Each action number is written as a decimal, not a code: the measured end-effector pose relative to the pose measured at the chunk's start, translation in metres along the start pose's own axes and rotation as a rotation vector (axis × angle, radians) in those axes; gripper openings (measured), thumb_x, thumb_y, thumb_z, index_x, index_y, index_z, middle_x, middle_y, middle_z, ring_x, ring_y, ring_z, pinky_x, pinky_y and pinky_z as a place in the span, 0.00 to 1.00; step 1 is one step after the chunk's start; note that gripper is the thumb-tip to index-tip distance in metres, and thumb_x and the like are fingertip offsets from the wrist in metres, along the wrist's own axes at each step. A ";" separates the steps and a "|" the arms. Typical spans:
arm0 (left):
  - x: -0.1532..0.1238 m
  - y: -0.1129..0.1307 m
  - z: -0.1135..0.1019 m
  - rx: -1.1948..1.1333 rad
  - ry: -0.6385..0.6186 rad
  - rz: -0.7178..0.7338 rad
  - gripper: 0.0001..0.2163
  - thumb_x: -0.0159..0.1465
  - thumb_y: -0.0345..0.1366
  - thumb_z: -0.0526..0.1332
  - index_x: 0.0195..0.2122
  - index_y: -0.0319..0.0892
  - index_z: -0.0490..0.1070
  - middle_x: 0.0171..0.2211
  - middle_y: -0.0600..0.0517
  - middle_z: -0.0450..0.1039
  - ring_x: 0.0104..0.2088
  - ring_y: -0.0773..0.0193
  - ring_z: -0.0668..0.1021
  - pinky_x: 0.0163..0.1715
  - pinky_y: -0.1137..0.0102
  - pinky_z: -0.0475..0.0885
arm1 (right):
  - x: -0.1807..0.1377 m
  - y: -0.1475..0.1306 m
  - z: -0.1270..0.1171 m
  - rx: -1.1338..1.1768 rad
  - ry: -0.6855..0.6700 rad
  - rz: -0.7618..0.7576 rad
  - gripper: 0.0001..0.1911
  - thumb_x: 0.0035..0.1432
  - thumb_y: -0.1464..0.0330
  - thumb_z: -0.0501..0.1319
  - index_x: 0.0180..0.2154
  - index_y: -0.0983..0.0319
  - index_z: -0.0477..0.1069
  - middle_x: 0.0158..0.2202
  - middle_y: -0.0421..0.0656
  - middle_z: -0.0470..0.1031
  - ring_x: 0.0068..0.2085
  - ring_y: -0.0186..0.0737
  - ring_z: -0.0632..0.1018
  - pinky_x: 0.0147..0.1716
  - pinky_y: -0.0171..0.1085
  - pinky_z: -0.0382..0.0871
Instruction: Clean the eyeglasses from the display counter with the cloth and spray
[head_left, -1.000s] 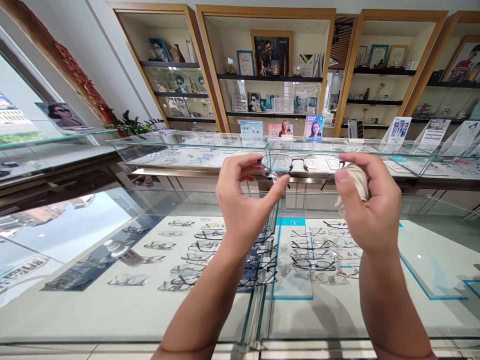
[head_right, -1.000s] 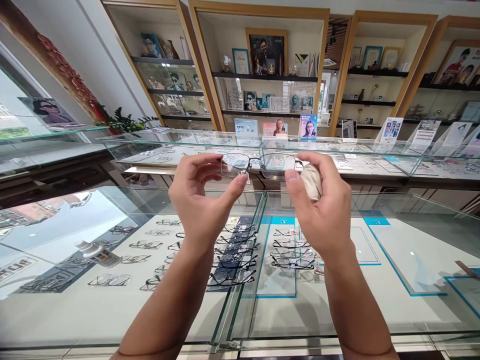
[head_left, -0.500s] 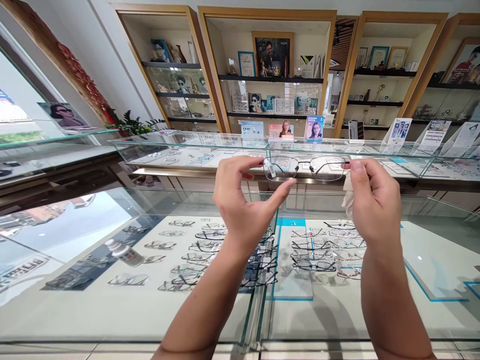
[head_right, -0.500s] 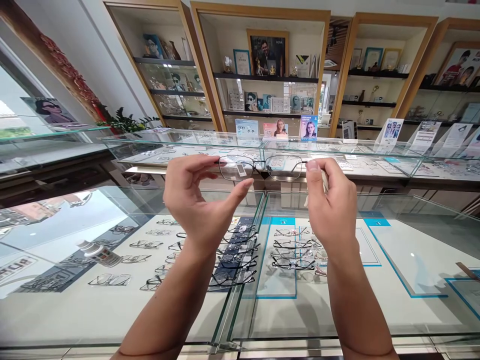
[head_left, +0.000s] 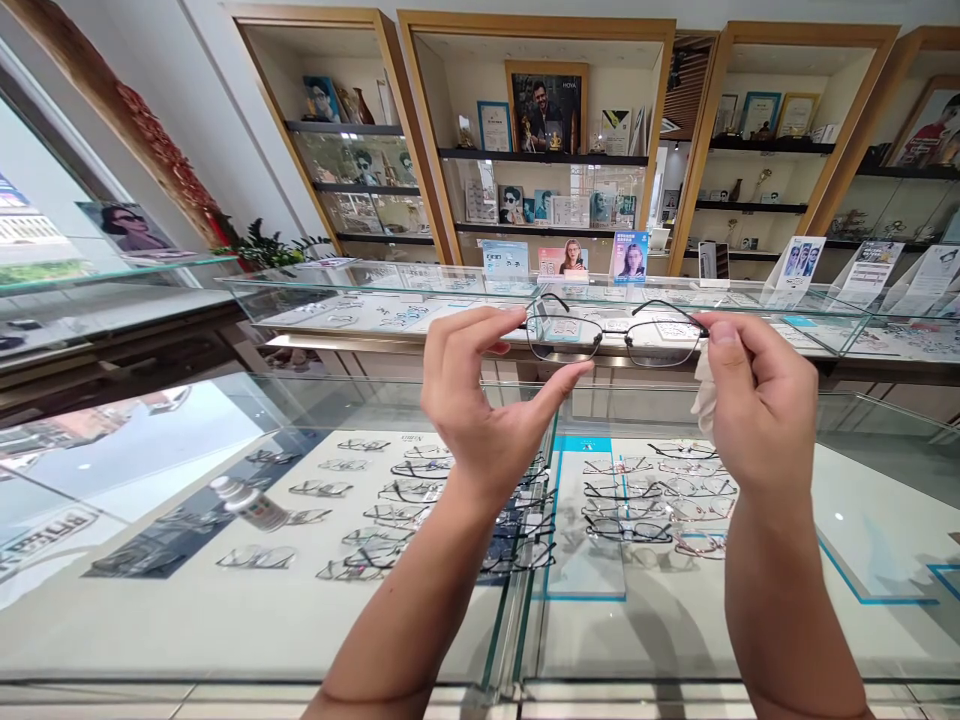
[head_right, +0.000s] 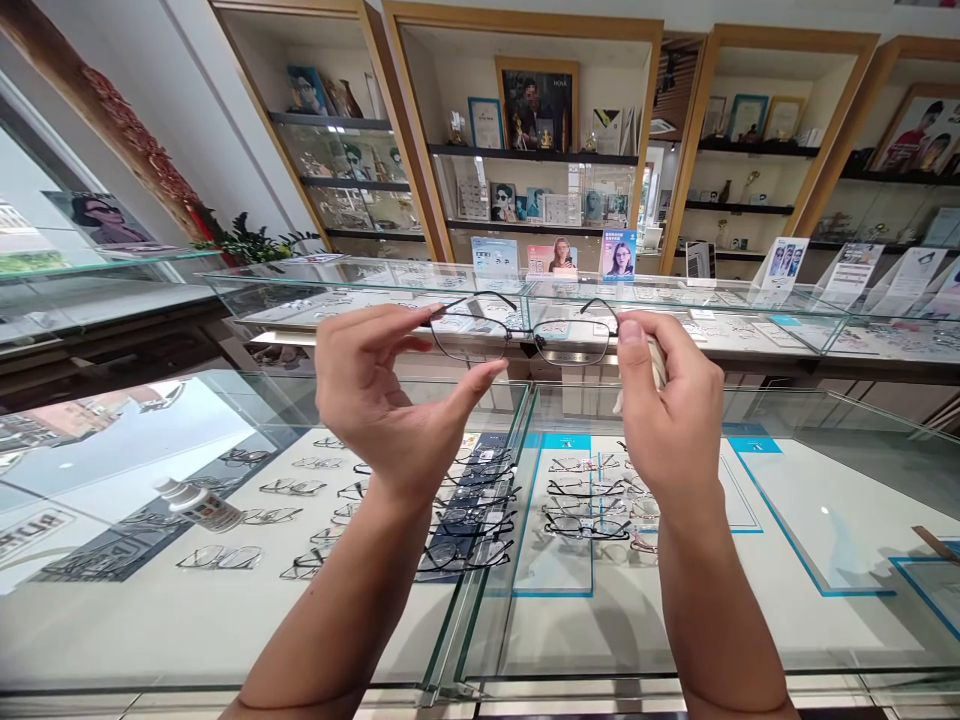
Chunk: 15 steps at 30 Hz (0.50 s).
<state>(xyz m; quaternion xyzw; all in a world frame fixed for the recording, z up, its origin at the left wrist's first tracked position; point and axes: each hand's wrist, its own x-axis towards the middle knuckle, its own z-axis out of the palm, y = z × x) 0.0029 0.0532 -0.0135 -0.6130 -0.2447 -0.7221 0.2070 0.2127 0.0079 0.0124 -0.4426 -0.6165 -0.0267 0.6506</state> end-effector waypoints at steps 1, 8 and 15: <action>0.000 0.000 0.000 0.012 -0.003 -0.008 0.25 0.56 0.45 0.78 0.51 0.48 0.74 0.45 0.50 0.75 0.47 0.56 0.78 0.40 0.62 0.77 | 0.000 0.000 0.000 0.004 -0.001 -0.003 0.16 0.72 0.57 0.58 0.46 0.59 0.80 0.32 0.40 0.76 0.31 0.36 0.74 0.32 0.38 0.69; 0.000 0.000 0.000 0.039 -0.004 -0.001 0.25 0.55 0.48 0.78 0.50 0.48 0.74 0.44 0.50 0.76 0.47 0.55 0.79 0.40 0.62 0.78 | -0.001 -0.004 -0.002 0.062 -0.100 0.023 0.19 0.73 0.54 0.57 0.47 0.59 0.81 0.23 0.37 0.66 0.24 0.34 0.67 0.25 0.36 0.63; -0.002 0.000 0.000 0.021 -0.015 -0.047 0.26 0.55 0.50 0.77 0.50 0.48 0.74 0.44 0.49 0.76 0.48 0.54 0.79 0.41 0.60 0.78 | 0.001 -0.003 -0.003 0.203 -0.144 0.073 0.19 0.71 0.53 0.59 0.45 0.59 0.81 0.22 0.36 0.63 0.23 0.33 0.64 0.22 0.34 0.60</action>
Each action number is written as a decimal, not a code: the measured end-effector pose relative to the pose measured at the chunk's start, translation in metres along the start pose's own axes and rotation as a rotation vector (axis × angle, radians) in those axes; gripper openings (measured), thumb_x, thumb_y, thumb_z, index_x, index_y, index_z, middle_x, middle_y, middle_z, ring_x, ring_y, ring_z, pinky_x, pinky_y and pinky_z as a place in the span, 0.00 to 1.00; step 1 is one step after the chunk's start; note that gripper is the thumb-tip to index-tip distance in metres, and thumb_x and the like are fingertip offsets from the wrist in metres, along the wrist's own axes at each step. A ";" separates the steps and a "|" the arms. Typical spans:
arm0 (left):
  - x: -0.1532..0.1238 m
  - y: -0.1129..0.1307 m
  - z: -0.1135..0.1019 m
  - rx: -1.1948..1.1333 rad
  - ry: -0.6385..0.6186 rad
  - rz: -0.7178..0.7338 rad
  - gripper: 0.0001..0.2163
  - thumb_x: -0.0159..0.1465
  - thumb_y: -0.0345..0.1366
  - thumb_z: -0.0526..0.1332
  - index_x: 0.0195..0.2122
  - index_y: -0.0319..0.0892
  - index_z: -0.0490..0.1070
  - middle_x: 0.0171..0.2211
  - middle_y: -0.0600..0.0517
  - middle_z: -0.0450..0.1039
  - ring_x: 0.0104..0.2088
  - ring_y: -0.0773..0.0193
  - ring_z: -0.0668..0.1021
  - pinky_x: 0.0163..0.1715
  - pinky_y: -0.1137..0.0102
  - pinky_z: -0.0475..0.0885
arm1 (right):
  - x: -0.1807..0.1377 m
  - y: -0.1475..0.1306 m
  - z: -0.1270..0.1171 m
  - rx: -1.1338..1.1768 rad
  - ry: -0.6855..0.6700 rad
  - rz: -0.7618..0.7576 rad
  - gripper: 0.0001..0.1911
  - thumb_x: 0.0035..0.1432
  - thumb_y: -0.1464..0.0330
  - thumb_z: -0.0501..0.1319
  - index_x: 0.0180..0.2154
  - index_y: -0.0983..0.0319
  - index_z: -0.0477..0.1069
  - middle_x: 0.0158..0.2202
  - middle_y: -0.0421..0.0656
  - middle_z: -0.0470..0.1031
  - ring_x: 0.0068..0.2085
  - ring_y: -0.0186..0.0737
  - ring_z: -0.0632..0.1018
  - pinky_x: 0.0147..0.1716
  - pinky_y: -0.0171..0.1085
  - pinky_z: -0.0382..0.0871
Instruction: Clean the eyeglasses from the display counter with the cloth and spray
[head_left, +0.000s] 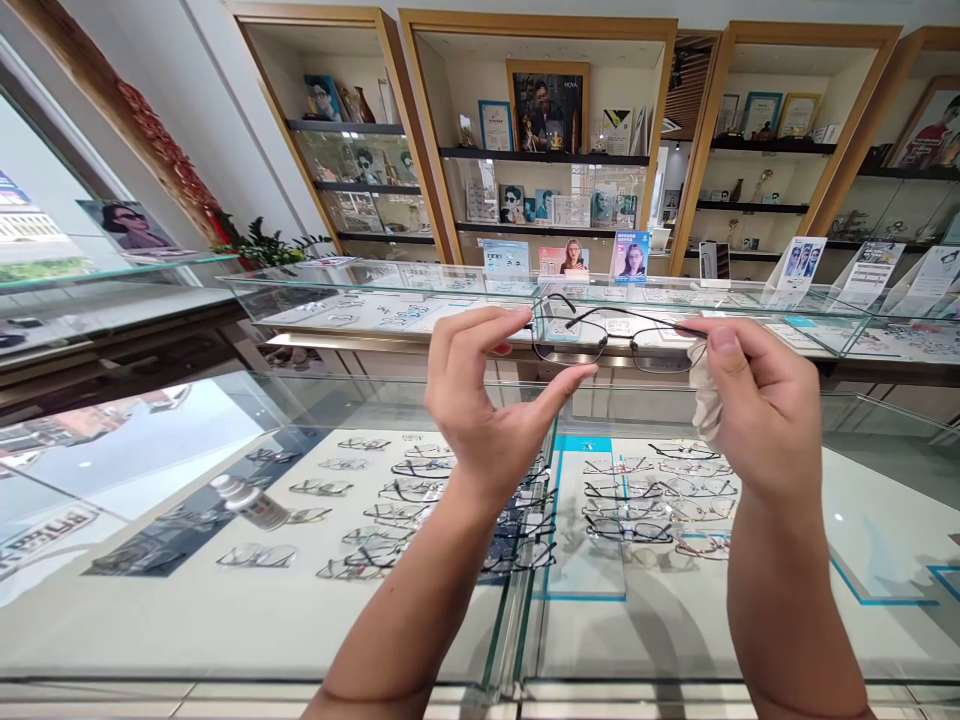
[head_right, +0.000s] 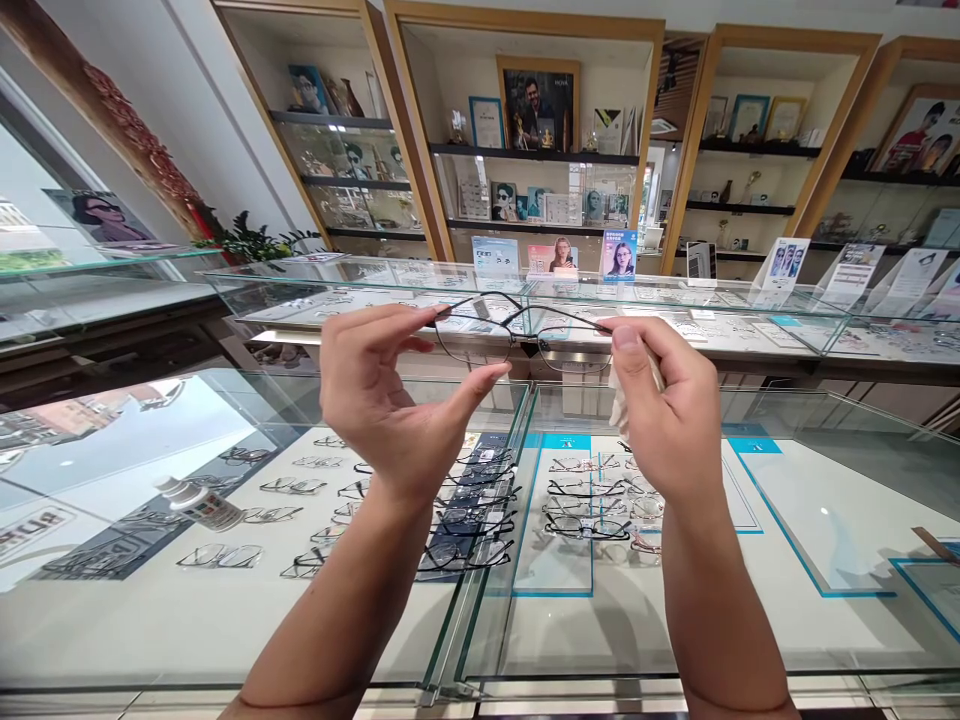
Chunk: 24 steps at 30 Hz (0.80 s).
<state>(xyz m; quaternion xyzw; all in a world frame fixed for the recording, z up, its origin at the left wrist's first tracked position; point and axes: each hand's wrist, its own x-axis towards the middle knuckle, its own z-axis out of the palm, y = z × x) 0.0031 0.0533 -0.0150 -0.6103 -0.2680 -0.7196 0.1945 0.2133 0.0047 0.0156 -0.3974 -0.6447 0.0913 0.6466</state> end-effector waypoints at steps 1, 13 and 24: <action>0.000 0.000 0.000 -0.006 -0.003 -0.002 0.26 0.55 0.50 0.77 0.51 0.48 0.74 0.45 0.49 0.76 0.48 0.54 0.79 0.41 0.60 0.78 | 0.000 0.000 0.000 0.011 -0.003 0.006 0.19 0.71 0.53 0.59 0.45 0.59 0.82 0.22 0.36 0.63 0.22 0.32 0.64 0.21 0.34 0.60; -0.003 0.008 0.003 -0.113 -0.100 -0.167 0.24 0.60 0.45 0.75 0.54 0.48 0.70 0.51 0.47 0.75 0.53 0.54 0.79 0.46 0.61 0.78 | 0.002 0.004 0.002 0.059 0.001 -0.079 0.16 0.71 0.55 0.59 0.42 0.58 0.81 0.23 0.37 0.68 0.28 0.37 0.75 0.31 0.39 0.74; -0.002 0.013 0.000 -0.100 -0.105 -0.192 0.24 0.61 0.44 0.74 0.56 0.49 0.70 0.55 0.47 0.77 0.57 0.53 0.79 0.50 0.59 0.78 | 0.003 0.004 0.003 0.044 0.014 -0.087 0.17 0.71 0.54 0.60 0.41 0.59 0.81 0.28 0.39 0.75 0.31 0.37 0.77 0.32 0.37 0.74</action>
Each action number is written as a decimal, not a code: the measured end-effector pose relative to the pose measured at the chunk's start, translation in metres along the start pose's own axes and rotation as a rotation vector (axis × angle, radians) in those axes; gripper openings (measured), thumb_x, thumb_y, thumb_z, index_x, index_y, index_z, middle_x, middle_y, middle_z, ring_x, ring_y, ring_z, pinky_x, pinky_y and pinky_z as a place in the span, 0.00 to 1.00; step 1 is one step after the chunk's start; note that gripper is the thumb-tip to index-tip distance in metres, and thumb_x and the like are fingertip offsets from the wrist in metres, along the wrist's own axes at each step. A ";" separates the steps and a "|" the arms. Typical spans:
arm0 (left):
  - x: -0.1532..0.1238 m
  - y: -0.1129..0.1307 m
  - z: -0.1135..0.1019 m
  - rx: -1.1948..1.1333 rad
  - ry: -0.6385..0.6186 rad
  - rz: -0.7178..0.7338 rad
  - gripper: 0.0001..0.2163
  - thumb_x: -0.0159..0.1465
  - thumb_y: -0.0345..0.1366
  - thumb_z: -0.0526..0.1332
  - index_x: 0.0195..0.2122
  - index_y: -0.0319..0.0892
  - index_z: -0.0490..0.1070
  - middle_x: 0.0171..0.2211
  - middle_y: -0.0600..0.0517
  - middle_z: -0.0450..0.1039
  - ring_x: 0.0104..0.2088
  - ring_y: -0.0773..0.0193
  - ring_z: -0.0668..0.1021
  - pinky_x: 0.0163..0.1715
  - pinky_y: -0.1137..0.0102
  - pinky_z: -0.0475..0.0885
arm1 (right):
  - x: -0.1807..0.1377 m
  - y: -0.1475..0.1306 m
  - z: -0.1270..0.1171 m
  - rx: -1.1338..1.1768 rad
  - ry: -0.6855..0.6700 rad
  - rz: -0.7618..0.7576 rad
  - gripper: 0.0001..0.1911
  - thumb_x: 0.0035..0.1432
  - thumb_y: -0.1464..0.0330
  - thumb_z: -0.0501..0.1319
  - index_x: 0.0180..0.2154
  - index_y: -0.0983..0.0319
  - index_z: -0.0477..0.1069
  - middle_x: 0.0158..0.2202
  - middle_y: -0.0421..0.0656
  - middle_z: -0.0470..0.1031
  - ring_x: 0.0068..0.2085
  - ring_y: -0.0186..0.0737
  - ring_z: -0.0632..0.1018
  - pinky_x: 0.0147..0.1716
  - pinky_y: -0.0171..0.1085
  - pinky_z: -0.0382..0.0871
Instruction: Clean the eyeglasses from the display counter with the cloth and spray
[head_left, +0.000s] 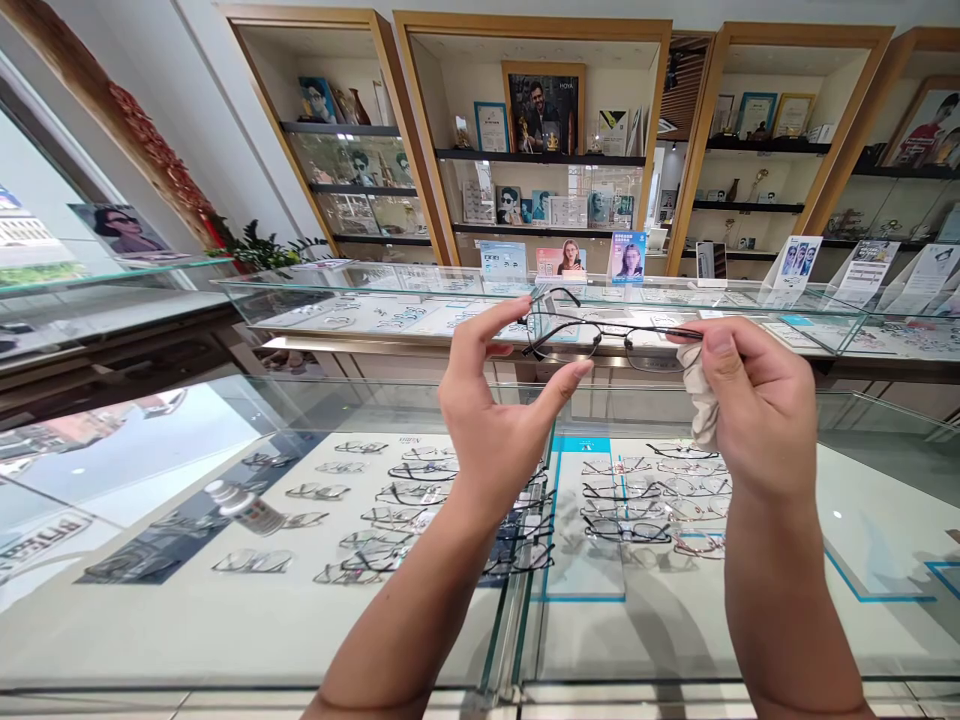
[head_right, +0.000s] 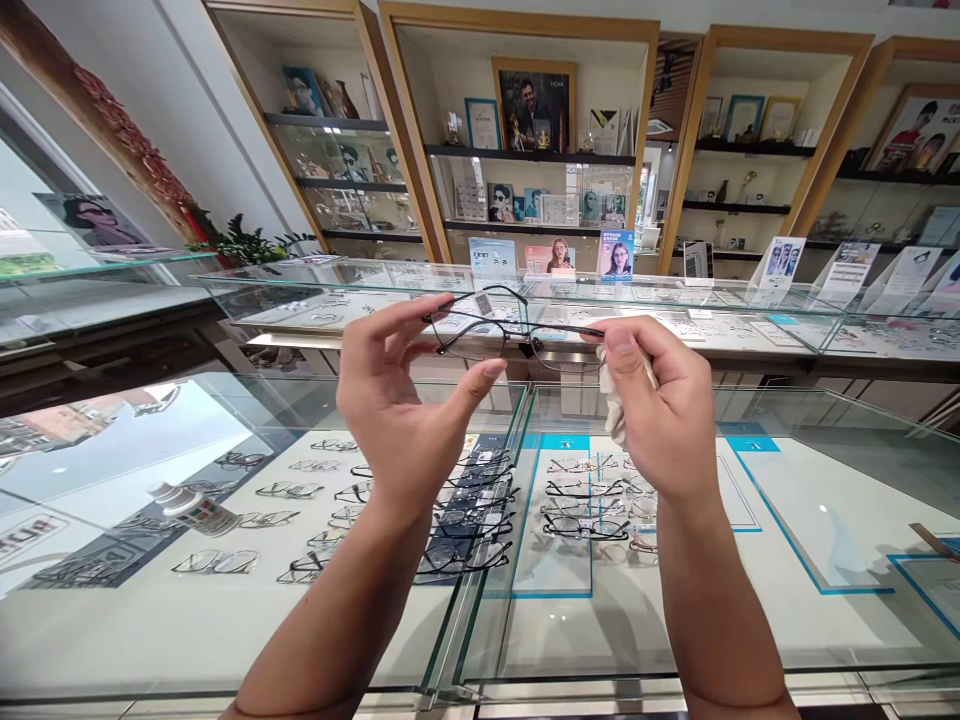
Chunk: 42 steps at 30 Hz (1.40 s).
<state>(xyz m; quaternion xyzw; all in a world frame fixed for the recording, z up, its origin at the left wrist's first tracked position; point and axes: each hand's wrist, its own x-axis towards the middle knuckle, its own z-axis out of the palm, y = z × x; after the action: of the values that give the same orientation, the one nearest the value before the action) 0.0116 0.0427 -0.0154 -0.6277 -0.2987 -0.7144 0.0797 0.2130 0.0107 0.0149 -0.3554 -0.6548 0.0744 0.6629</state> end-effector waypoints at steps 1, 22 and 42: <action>0.000 0.000 0.000 -0.002 0.009 0.004 0.24 0.61 0.44 0.74 0.56 0.49 0.71 0.54 0.47 0.78 0.57 0.53 0.80 0.50 0.59 0.78 | 0.000 0.000 0.000 0.010 0.004 0.004 0.17 0.71 0.54 0.60 0.41 0.58 0.81 0.28 0.40 0.76 0.30 0.36 0.76 0.31 0.37 0.73; -0.001 0.005 0.010 -0.398 0.148 0.003 0.25 0.55 0.41 0.79 0.50 0.47 0.73 0.42 0.52 0.77 0.43 0.60 0.86 0.45 0.64 0.81 | 0.003 0.006 0.007 0.178 -0.039 0.211 0.20 0.64 0.49 0.66 0.31 0.59 0.75 0.20 0.33 0.63 0.17 0.26 0.60 0.13 0.31 0.51; 0.002 0.012 0.005 -0.637 0.107 -0.422 0.25 0.52 0.43 0.80 0.45 0.46 0.70 0.40 0.50 0.79 0.42 0.60 0.84 0.44 0.64 0.79 | 0.004 0.015 0.008 0.259 0.018 0.126 0.19 0.69 0.52 0.61 0.32 0.56 0.79 0.27 0.39 0.73 0.24 0.31 0.68 0.21 0.34 0.62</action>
<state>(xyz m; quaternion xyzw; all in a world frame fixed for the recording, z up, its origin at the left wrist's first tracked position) 0.0215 0.0366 -0.0094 -0.5075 -0.1799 -0.8039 -0.2528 0.2117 0.0268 0.0093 -0.3078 -0.6101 0.1964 0.7032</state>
